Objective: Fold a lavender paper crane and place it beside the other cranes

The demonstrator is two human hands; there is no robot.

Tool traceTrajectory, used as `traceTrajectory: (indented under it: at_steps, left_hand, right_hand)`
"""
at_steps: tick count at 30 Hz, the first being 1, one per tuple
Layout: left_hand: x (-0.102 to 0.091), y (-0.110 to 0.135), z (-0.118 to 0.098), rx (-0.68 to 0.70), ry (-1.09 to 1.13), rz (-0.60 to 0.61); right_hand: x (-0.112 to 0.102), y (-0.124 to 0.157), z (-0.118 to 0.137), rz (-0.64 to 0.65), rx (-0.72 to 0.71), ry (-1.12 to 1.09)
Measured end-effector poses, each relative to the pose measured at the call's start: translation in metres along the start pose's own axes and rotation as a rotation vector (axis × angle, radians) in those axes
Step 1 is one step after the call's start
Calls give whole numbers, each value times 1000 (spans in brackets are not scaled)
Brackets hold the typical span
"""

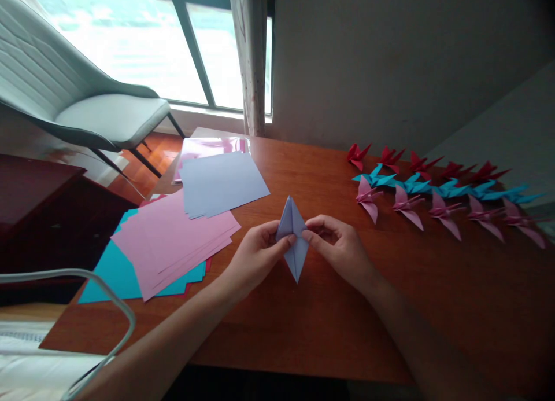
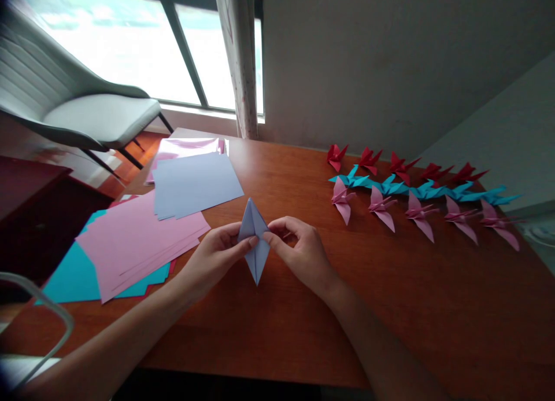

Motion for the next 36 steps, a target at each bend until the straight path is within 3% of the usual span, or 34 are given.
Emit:
traceTrajectory:
  at_steps: [8,14,21,36]
  left_hand:
    - [-3,0,9,-117,176,32]
    - [-1,0,4,-66,89,2]
    - [-2,-1,1,-24,-9,-17]
    - [-2,1,7,-92,29,14]
  right_hand:
    - [1,2,16,99,-109,-57]
    - [2,2,13,53,-110,71]
    - [2,4,21,49,-224,184]
    - [1,4,25,60,-259,162]
Point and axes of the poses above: each hand's wrist, its own y-axis away from the middle knuckle, its own x-axis out of the palm, z = x × y, the point moved 5 cm from there along -y, towards the middle knuckle, and after that the axes turned 3 degrees about -x, right-handed, at the moved point
